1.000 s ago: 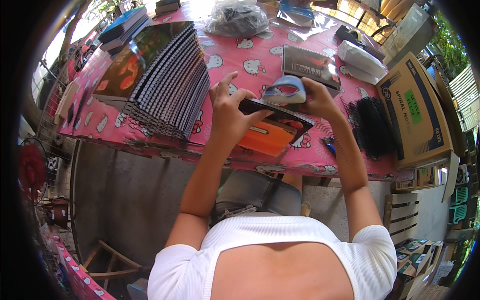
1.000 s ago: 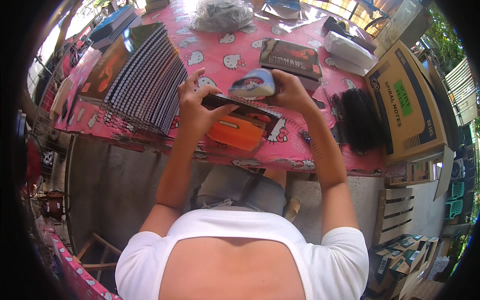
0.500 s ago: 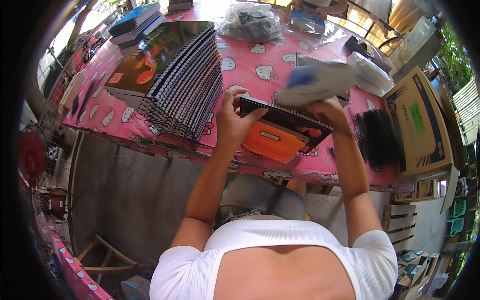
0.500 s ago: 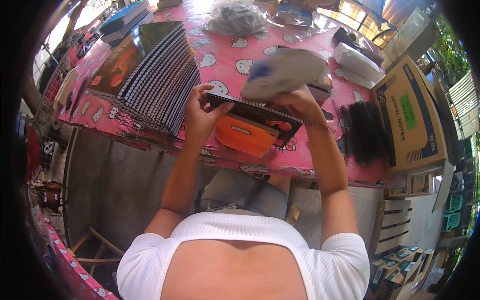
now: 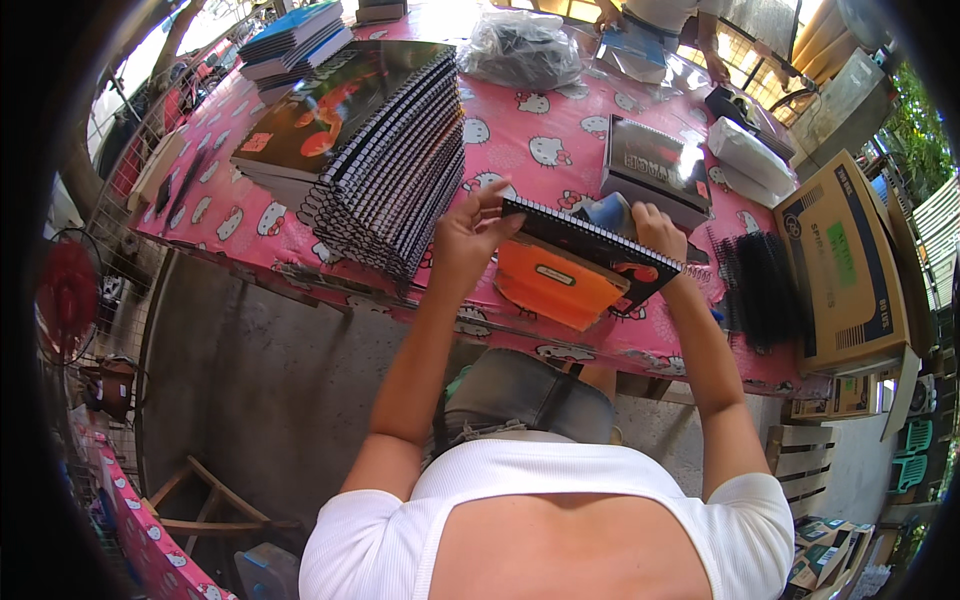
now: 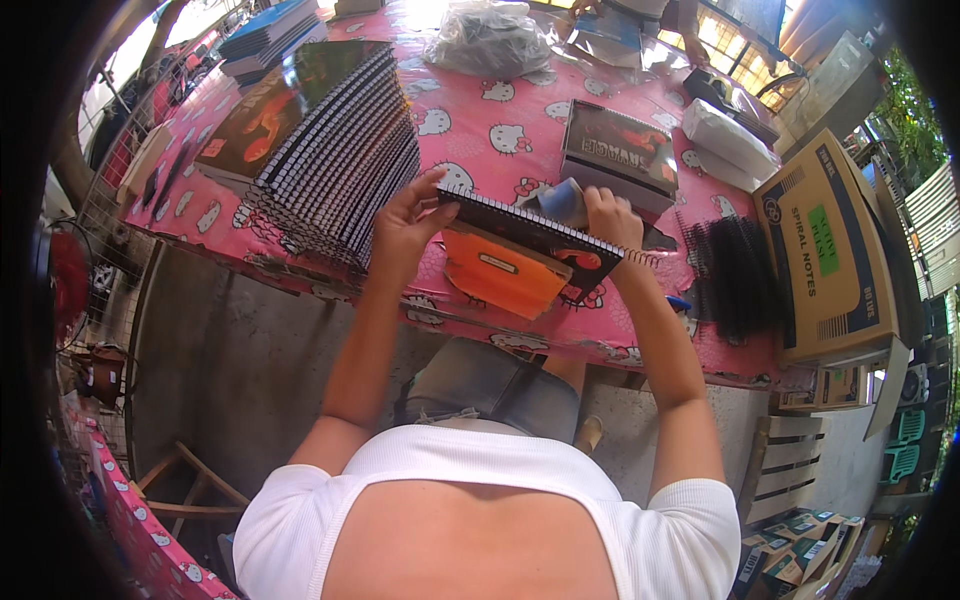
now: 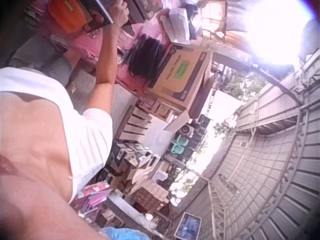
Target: The person binds notebooks by sliding a spiral binding coil through the holes of paper stacks and then clips the ends of the coil with pliers.
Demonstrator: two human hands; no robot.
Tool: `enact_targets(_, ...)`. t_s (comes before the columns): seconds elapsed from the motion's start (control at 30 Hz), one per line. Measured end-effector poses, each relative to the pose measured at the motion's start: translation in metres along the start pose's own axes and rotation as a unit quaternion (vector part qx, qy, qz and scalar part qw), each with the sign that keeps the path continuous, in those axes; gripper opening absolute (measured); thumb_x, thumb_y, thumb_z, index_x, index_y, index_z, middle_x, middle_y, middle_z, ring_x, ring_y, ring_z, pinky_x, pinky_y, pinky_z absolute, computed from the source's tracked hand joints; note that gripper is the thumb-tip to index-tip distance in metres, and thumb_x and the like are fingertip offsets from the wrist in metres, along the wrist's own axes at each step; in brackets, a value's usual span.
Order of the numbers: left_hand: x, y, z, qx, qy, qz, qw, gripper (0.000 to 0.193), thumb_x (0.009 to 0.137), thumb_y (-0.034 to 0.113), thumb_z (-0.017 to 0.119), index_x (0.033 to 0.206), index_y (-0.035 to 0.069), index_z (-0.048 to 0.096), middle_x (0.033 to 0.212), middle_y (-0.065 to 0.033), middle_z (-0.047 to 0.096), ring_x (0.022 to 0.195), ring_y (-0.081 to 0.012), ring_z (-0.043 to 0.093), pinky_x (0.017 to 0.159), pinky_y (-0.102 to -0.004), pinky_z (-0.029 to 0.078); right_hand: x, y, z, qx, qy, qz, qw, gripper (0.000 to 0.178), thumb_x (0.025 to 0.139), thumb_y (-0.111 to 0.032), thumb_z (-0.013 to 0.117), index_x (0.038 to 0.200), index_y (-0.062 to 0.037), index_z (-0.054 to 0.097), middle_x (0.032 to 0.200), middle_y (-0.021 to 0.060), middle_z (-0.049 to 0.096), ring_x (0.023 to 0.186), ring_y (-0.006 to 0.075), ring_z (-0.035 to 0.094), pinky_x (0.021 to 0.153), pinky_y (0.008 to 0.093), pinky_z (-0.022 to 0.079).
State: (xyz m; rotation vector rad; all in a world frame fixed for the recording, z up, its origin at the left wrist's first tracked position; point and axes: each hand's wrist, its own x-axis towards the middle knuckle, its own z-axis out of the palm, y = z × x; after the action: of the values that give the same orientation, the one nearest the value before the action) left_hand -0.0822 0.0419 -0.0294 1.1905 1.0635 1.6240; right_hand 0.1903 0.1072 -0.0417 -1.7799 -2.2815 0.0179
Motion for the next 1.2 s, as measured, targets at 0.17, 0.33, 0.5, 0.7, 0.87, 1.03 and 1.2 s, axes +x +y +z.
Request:
enact_targets(0.17,0.027,0.006,-0.007,-0.084,-0.142,0.112,0.98,0.028,0.075,-0.002,0.076,0.1,0.002,0.064,0.091,-0.005,0.067,0.083,-0.0092,0.063,0.074,-0.0232,0.053,-0.054,0.045,0.018,0.103,0.091,-0.14,0.981,0.049,0.075,-0.02,0.07,0.119,-0.0055,0.051,0.138,0.0227,0.04,0.117,0.0416,0.05,0.096,0.045,0.044)
enact_targets(0.33,-0.026,0.151,0.012,0.023,0.022,0.491,0.871,0.02,0.081,0.005,0.07,0.097,0.0,0.059,0.095,-0.0109,0.064,0.082,-0.023,0.063,0.07,-0.0329,0.053,-0.136,0.087,-0.022,0.117,0.068,0.006,0.991,0.053,0.076,-0.025,0.074,0.118,-0.0003,0.053,0.134,0.0238,0.044,0.121,0.0391,0.047,0.1,0.0437,0.039)
enact_targets(0.5,-0.083,0.114,0.025,0.325,-0.189,0.449,0.81,0.03,0.067,0.005,0.08,0.089,0.008,0.061,0.101,-0.0071,0.064,0.089,-0.0263,0.063,0.076,-0.036,0.052,-0.164,0.09,-0.011,0.065,0.01,0.013,0.998,0.054,0.082,-0.035,0.068,0.119,0.0006,0.051,0.128,0.0213,0.05,0.118,0.0376,0.049,0.098,0.0429,0.039)
enact_targets(0.7,-0.086,0.026,0.036,0.285,-0.23,0.338,0.867,0.035,0.058,-0.013,0.071,0.09,0.001,0.065,0.106,-0.0114,0.064,0.092,-0.0265,0.062,0.075,-0.0336,0.052,-0.174,0.069,-0.001,0.04,0.072,0.038,0.996,0.045,0.087,-0.024,0.063,0.122,-0.0008,0.048,0.114,0.0181,0.055,0.109,0.0333,0.052,0.093,0.0378,0.04)
enact_targets(0.87,-0.081,0.016,0.04,0.238,-0.165,0.337,0.896,0.025,0.067,0.004,0.082,0.086,0.001,0.065,0.097,-0.0107,0.068,0.084,-0.0245,0.065,0.072,-0.0319,0.053,-0.186,-0.011,-0.035,0.327,0.045,0.043,0.943,0.038,0.085,-0.016,0.064,0.117,0.0,0.052,0.101,0.0152,0.057,0.094,0.0275,0.057,0.084,0.0341,0.045)
enact_targets(1.03,-0.082,0.036,0.049,0.244,-0.191,0.287,0.906,0.022,0.068,-0.002,0.079,0.084,0.0,0.065,0.102,-0.0132,0.068,0.092,-0.0263,0.066,0.076,-0.0332,0.054,-0.193,-0.045,-0.055,0.374,0.043,-0.053,0.925,0.038,0.083,-0.009,0.068,0.116,0.001,0.054,0.103,0.0146,0.056,0.097,0.0266,0.06,0.082,0.0348,0.051)
enact_targets(1.2,-0.078,0.018,0.04,0.219,-0.193,0.33,0.898,0.024,0.069,-0.003,0.078,0.09,0.0,0.066,0.106,-0.0158,0.067,0.092,-0.0257,0.067,0.077,-0.0334,0.055,-0.193,-0.056,-0.066,0.381,0.06,-0.076,0.919,0.039,0.081,-0.009,0.069,0.116,0.0006,0.054,0.105,0.0157,0.057,0.098,0.0282,0.06,0.083,0.0349,0.051)
